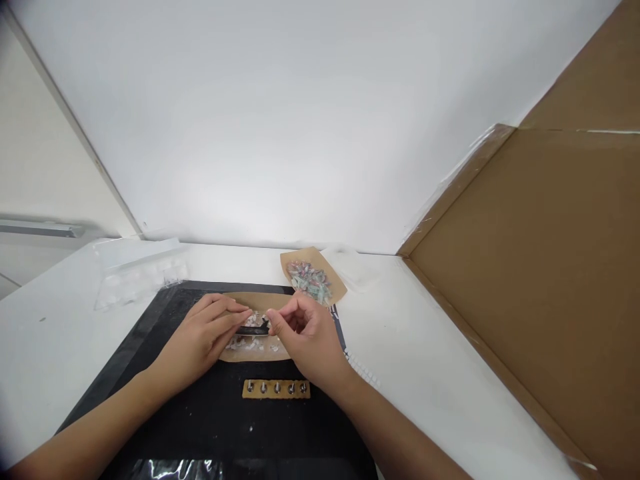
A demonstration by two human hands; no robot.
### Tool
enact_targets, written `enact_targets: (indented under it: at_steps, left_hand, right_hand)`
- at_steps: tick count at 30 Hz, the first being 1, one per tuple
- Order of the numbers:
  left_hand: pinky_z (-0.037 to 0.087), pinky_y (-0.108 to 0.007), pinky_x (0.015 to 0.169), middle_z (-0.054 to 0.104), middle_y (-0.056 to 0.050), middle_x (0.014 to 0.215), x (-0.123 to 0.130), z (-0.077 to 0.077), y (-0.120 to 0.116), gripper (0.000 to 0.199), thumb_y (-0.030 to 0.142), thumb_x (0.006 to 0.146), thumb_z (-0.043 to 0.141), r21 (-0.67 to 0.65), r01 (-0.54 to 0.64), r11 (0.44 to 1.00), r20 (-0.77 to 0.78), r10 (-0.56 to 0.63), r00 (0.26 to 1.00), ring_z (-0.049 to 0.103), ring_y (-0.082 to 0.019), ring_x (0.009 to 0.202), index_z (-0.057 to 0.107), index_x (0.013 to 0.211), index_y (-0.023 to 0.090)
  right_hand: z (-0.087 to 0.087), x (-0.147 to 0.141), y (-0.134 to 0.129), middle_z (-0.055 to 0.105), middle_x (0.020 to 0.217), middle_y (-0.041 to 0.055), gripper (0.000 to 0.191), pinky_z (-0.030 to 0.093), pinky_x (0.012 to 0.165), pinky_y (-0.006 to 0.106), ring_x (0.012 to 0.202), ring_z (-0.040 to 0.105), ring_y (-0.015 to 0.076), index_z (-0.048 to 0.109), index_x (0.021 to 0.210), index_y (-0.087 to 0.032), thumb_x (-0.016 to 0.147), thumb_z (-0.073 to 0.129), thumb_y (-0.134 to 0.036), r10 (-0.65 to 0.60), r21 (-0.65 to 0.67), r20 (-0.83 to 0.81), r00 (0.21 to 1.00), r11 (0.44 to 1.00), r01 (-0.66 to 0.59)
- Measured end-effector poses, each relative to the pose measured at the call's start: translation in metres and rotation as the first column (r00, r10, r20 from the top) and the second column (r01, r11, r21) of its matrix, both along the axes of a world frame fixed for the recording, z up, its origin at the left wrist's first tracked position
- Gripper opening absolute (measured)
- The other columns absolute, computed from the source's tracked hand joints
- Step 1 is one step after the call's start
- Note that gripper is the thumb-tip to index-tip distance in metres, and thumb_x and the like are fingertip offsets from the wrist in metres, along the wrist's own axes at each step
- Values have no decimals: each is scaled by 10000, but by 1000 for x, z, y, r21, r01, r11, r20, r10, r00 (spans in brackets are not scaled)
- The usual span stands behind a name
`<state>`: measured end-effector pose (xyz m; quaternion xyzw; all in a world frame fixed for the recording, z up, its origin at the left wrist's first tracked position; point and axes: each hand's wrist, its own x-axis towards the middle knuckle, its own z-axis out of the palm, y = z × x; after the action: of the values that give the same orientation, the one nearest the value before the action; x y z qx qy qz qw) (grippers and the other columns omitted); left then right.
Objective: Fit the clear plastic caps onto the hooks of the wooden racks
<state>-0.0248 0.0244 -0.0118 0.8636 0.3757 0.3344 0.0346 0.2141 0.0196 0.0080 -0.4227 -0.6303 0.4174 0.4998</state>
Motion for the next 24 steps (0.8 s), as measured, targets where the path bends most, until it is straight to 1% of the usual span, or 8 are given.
enact_targets:
  at_steps: [3, 4, 7, 10, 13, 15, 20, 24]
  left_hand:
    - [519, -401, 978, 722, -67, 1157, 4, 2, -6, 416, 115, 1064, 481, -75, 105, 992, 86, -98, 991, 627, -215, 1083, 583, 1437, 268]
    - [520, -383, 981, 721, -66, 1153, 6, 4, -10, 406, 124, 1066, 484, -113, 117, 987, 144, -101, 984, 642, -204, 1073, 566, 1439, 259]
    - [535, -332, 965, 732, -44, 1144, 13, 7, -19, 313, 176, 1060, 531, -211, 147, 966, 302, -79, 950, 677, -183, 1067, 614, 1348, 267]
    - [550, -303, 950, 752, -26, 1131, 19, 8, -26, 254, 213, 1065, 542, -305, 179, 935, 405, -43, 913, 708, -168, 1049, 675, 1270, 282]
    - [572, -294, 930, 776, -23, 1089, 21, 6, -28, 211, 257, 1062, 568, -391, 174, 904, 490, 45, 871, 737, -167, 1010, 726, 1201, 274]
    - [587, -307, 929, 784, -34, 1086, 21, 4, -28, 200, 286, 1052, 593, -431, 179, 885, 522, 82, 849, 748, -181, 1004, 750, 1173, 263]
    - [616, -328, 881, 789, -60, 1059, 24, 5, -29, 226, 325, 1038, 613, -456, 205, 866, 533, 81, 842, 749, -202, 962, 784, 1166, 251]
    - [621, -312, 867, 793, -55, 1062, 26, 8, -31, 206, 321, 1027, 632, -463, 174, 869, 542, 122, 831, 754, -199, 965, 808, 1113, 256]
  right_hand:
    - [0, -3, -4, 713, 706, 5, 287, 443, 475, 242, 530, 566, 121, 619, 806, -214, 960, 721, -434, -58, 70, 95, 994, 996, 52]
    - [0, -3, -5, 705, 700, -1, 279, 434, 476, 243, 528, 563, 120, 627, 804, -216, 971, 708, -423, -76, 116, 125, 989, 991, 62]
    - [0, -4, -9, 692, 700, -12, 238, 431, 513, 252, 553, 580, 123, 663, 812, -222, 992, 686, -376, -126, 282, 256, 959, 958, 51]
    - [-2, -2, -10, 714, 723, -12, 199, 444, 602, 276, 620, 623, 137, 667, 830, -229, 1000, 687, -331, -186, 453, 389, 902, 891, -12]
    - [-3, 1, -9, 735, 747, -17, 198, 413, 665, 302, 668, 650, 145, 636, 816, -229, 998, 696, -279, -275, 595, 466, 841, 801, -68]
    - [-2, 2, -9, 741, 750, -25, 207, 389, 672, 314, 666, 651, 140, 613, 806, -229, 992, 701, -247, -323, 647, 491, 809, 757, -91]
    - [0, 3, -11, 766, 789, -28, 244, 391, 664, 327, 670, 668, 133, 567, 784, -228, 972, 722, -221, -400, 725, 477, 782, 682, -94]
    - [0, 5, -10, 769, 790, -35, 215, 424, 669, 327, 676, 689, 138, 575, 816, -242, 966, 728, -215, -370, 743, 490, 790, 650, -157]
